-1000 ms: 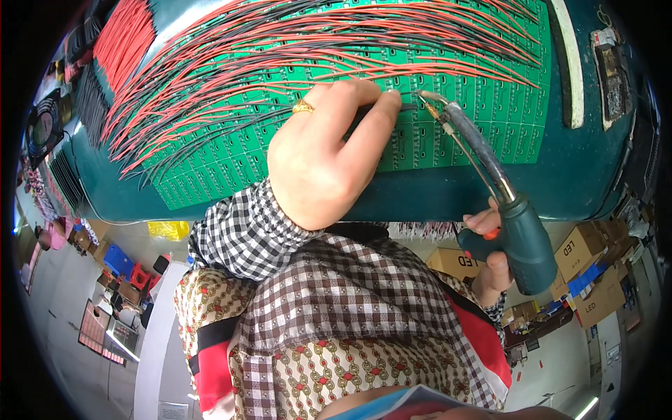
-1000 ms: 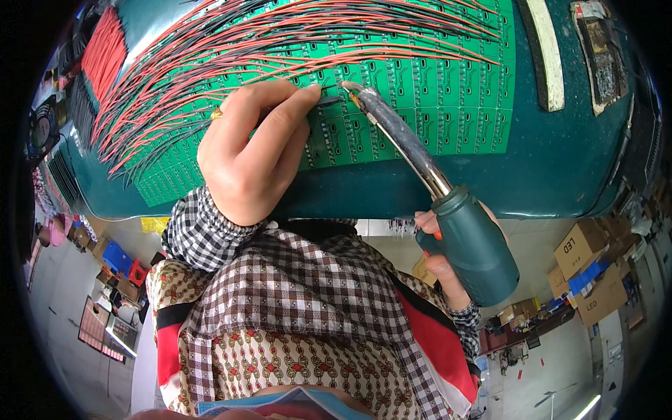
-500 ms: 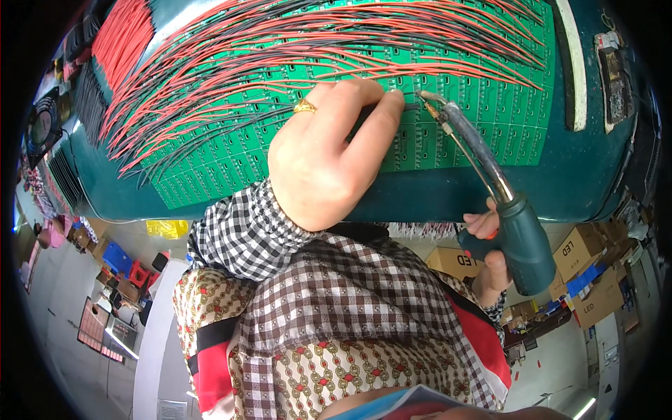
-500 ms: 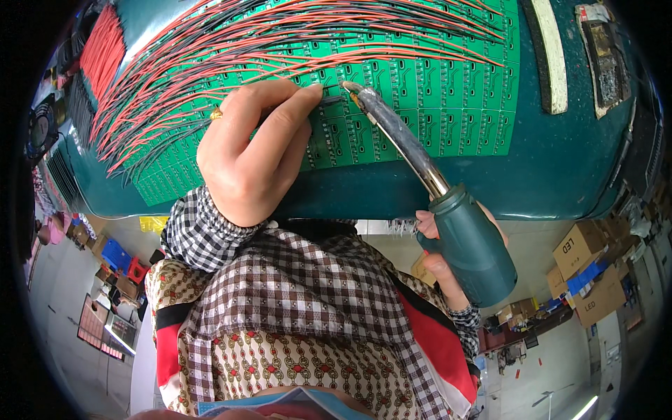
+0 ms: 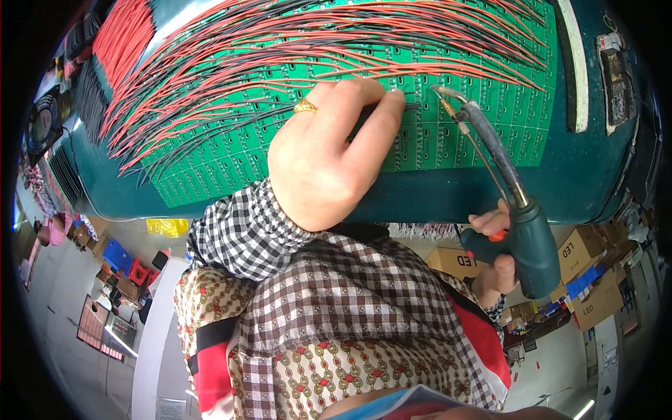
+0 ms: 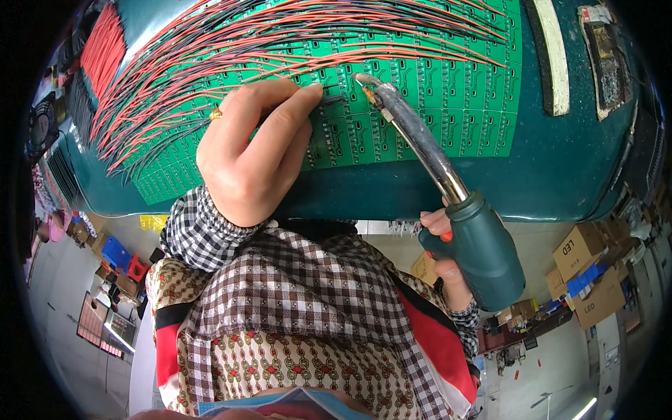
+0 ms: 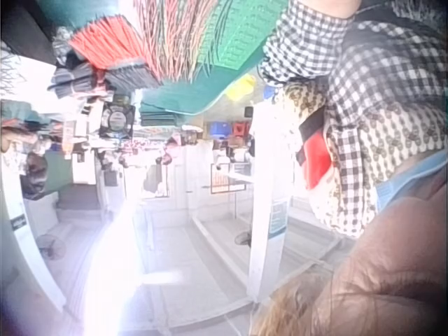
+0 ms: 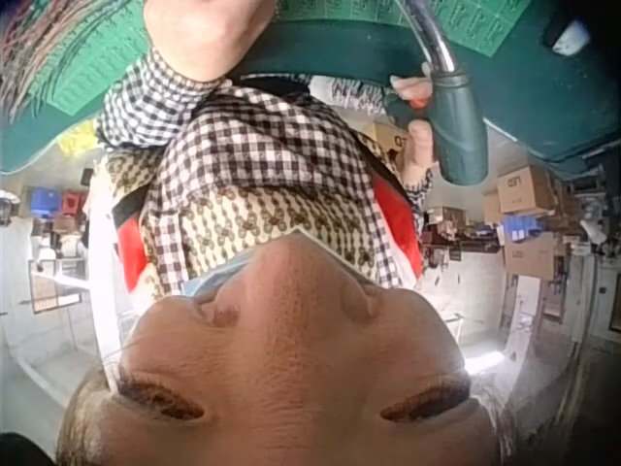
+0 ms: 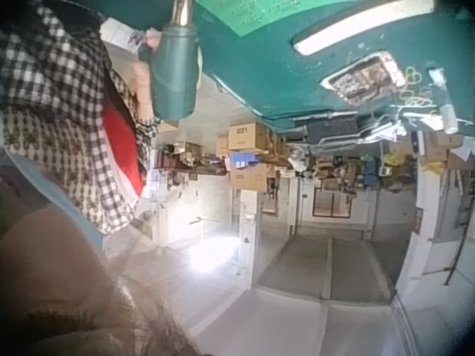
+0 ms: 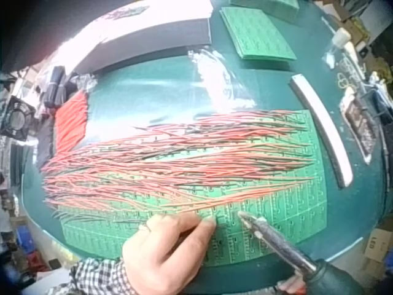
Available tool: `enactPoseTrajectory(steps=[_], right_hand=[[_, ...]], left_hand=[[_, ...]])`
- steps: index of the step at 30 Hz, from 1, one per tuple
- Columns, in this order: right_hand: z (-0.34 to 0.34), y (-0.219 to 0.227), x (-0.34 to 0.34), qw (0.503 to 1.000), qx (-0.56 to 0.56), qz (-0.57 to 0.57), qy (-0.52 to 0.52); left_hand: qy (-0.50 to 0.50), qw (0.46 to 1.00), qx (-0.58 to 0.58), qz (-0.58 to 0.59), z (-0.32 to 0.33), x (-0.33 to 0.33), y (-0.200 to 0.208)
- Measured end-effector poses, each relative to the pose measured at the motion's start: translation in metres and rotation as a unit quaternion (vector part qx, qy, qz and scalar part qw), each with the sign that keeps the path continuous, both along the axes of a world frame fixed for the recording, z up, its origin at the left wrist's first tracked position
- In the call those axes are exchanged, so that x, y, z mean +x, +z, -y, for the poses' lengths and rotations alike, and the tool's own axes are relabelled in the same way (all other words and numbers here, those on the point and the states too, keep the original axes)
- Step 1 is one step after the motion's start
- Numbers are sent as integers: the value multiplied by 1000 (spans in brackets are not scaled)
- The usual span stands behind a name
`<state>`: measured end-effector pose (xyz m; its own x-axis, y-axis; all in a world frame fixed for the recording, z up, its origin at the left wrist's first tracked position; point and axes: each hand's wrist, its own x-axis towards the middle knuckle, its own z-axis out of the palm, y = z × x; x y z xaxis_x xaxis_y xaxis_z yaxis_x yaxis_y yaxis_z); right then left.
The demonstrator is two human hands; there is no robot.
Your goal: Soldering red and black wires onto a green printed circuit board using a soldering gun at a workbench.
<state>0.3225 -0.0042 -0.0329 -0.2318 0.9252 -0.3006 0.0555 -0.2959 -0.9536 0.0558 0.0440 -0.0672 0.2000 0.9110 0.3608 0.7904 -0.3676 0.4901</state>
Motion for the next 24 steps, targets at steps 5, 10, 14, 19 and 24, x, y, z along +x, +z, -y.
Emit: enactPoseTrajectory(steps=[5,10,14,19,24], right_hand=[[-4,5,-4,999,10,33,-20],[-3,5,-1,997,38,44,-57],[-3,12,2,997,23,56,-44],[11,16,-29,997,4,56,-49],[9,13,-30,999,-2,33,-11]], left_hand=[[-9,999,24,-22,0,-4,0],[-28,999,24,1,-4,-1,22],[-10,1000,-12,-16,-6,4,1],[-9,1000,-6,-8,3,-26,5],[-22,999,29,-24,6,-32,2]])
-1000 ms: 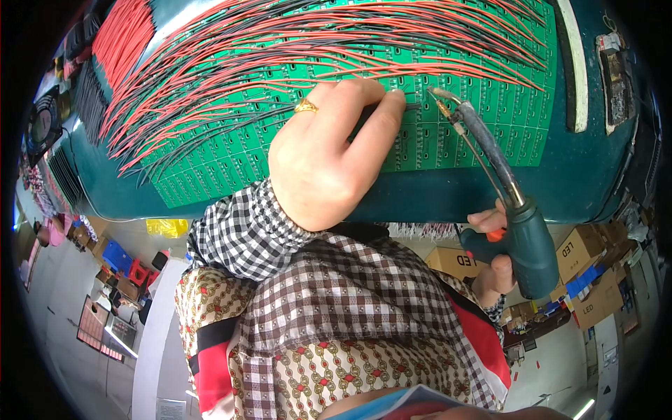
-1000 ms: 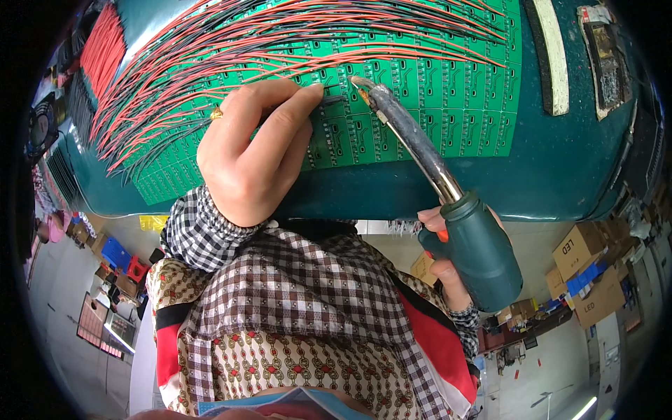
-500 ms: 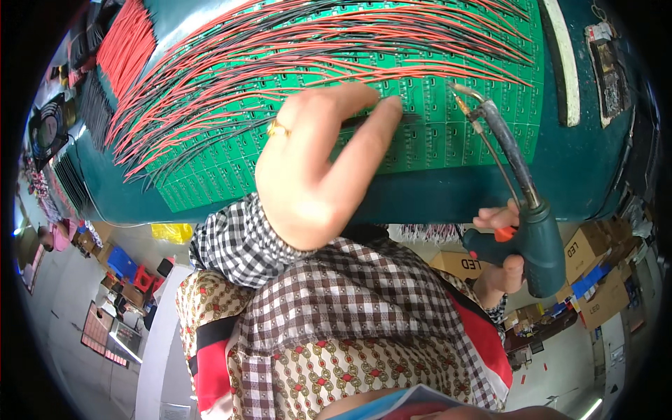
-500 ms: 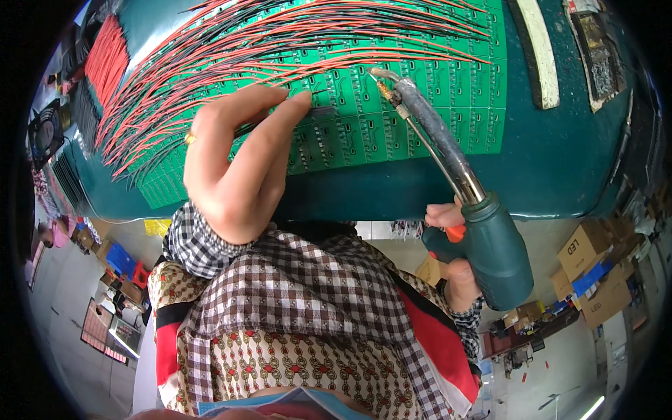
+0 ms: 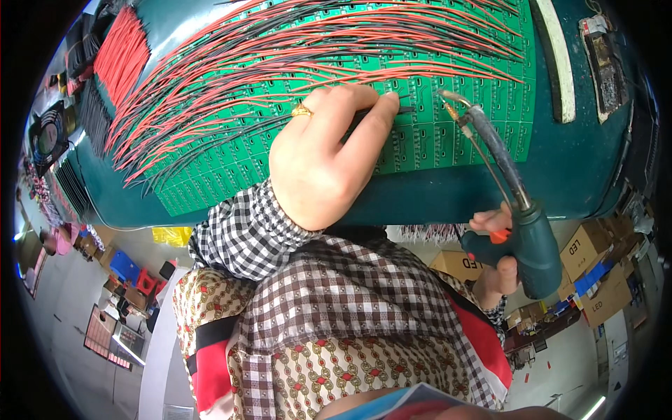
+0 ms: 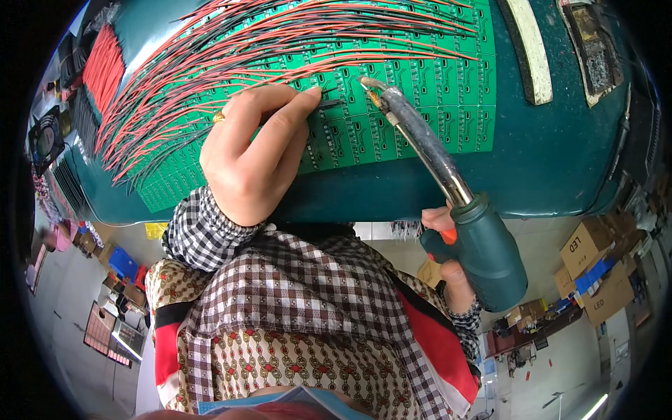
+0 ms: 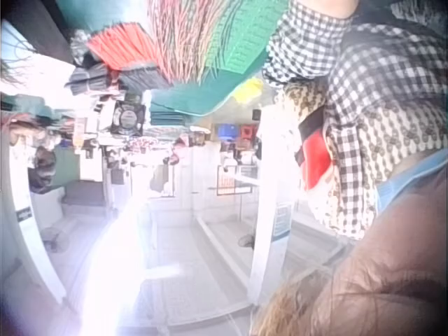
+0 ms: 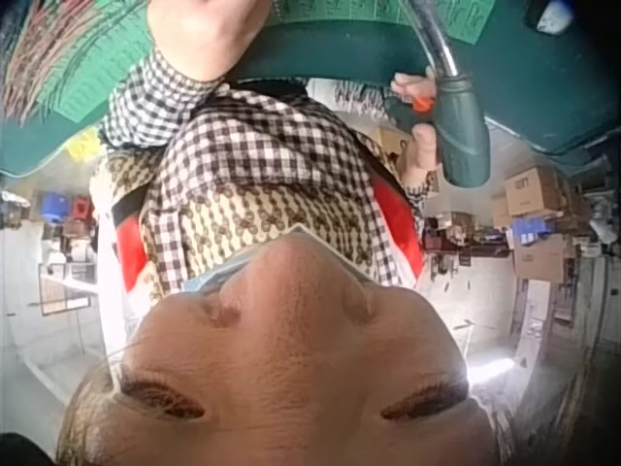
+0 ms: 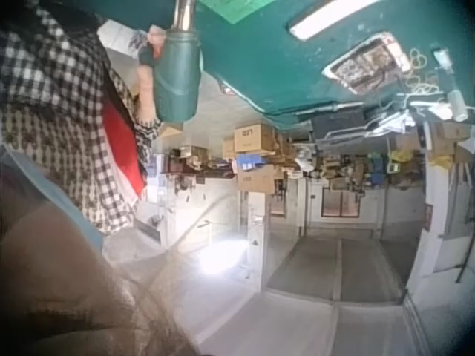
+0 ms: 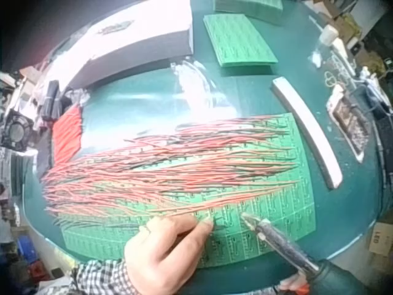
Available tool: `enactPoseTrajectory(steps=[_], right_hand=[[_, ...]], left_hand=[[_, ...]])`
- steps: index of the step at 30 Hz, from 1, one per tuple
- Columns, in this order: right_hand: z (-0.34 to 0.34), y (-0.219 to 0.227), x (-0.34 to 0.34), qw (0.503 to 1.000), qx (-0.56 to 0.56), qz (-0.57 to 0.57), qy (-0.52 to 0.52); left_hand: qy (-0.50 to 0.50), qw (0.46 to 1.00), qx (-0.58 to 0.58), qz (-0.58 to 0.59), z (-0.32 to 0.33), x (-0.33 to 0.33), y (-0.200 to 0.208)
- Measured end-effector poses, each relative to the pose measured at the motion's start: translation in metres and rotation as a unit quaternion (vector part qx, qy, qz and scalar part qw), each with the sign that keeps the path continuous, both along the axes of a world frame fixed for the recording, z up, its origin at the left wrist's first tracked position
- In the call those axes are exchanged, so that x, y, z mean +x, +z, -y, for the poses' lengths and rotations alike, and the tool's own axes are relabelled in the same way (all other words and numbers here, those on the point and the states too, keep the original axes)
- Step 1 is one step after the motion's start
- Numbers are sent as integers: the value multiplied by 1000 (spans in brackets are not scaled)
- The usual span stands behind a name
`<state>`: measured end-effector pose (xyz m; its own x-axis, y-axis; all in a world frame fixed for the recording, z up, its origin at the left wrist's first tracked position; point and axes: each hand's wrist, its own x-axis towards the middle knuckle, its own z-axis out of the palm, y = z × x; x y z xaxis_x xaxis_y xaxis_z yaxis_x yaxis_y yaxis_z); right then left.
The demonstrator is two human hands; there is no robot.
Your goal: Soldering red and black wires onto a green printed circuit board using a soldering gun at a workbench.
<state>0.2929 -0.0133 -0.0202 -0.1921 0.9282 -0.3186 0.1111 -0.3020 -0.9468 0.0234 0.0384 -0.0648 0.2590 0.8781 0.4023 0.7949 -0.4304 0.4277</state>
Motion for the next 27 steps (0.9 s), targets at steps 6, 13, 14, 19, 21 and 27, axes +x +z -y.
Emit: enactPoseTrajectory(steps=[6,13,14,19,21,27], right_hand=[[-2,-2,-4,1000,3,-20,19],[-4,-4,-1,1000,-9,-24,16],[-5,-5,0,999,-8,-25,21],[-7,-6,4,999,2,-27,27],[-6,-7,6,999,11,-28,28],[-7,-7,11,999,-8,-12,41]], left_hand=[[-1,1000,-3,0,0,-2,0],[18,999,-42,29,-1,4,5],[17,999,-43,28,-2,5,6],[18,999,-41,30,-3,9,5],[17,998,-50,26,-3,11,7],[21,998,-56,24,-2,13,7]])
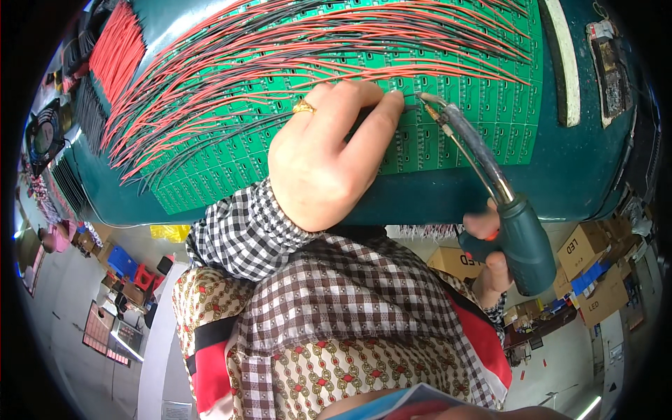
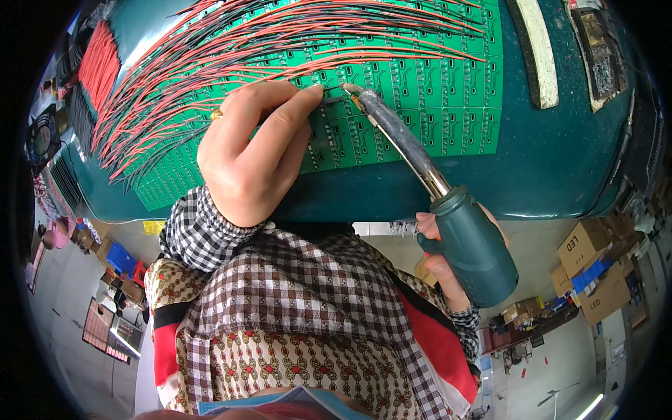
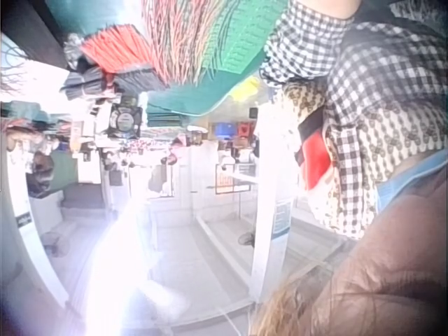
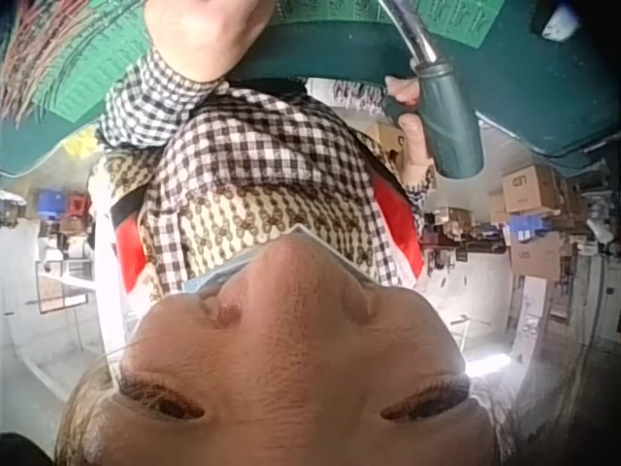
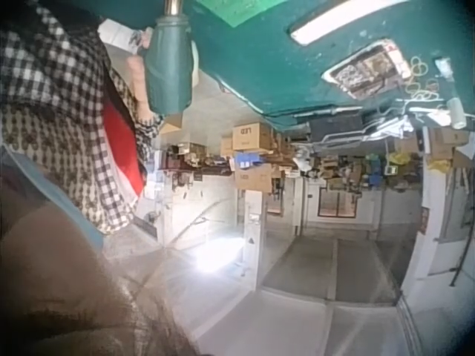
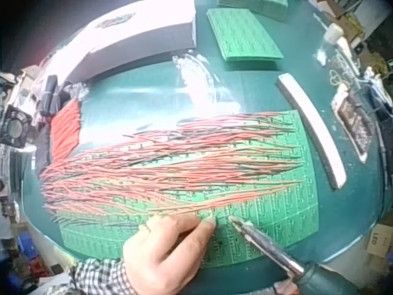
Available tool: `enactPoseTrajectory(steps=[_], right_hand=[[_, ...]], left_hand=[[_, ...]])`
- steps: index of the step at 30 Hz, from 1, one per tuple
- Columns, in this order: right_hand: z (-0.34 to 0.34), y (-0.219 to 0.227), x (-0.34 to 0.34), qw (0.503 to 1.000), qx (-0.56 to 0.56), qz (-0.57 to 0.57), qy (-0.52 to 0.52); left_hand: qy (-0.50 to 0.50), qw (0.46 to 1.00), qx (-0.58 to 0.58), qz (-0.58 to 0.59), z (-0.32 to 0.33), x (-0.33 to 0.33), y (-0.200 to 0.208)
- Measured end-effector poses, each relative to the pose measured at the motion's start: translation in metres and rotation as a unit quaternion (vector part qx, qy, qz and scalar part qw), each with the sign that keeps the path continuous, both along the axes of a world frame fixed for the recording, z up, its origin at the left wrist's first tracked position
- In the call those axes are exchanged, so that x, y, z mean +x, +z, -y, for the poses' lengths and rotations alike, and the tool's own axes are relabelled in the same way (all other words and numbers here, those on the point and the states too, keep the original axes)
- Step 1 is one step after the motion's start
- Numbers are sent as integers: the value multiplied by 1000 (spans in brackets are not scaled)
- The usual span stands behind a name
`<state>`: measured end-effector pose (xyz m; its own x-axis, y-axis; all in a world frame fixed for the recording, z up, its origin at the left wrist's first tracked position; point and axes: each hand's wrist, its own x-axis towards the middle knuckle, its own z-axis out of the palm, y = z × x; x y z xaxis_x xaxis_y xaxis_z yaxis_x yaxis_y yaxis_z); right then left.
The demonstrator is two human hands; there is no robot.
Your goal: Soldering red and black wires onto a green printed circuit board using a soldering gun at a workbench.
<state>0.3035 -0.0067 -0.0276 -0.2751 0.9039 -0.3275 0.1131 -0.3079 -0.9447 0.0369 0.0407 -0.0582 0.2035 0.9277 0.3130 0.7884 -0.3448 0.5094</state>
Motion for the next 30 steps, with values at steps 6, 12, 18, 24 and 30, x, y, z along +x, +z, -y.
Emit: enactPoseTrajectory(steps=[6,12,18,24,30], right_hand=[[2,2,-3,999,-9,-14,-48],[2,0,2,999,-9,-14,-32],[4,-1,6,999,11,-15,-44],[4,15,4,994,-19,55,-88],[3,20,6,994,-21,66,-83]], left_hand=[[-3,1000,-8,2,-2,2,2],[-14,998,53,-18,-4,1,-8],[-9,998,52,-21,-4,2,-6],[-19,997,68,35,-6,13,8],[-31,998,42,-23,-9,13,-8]])
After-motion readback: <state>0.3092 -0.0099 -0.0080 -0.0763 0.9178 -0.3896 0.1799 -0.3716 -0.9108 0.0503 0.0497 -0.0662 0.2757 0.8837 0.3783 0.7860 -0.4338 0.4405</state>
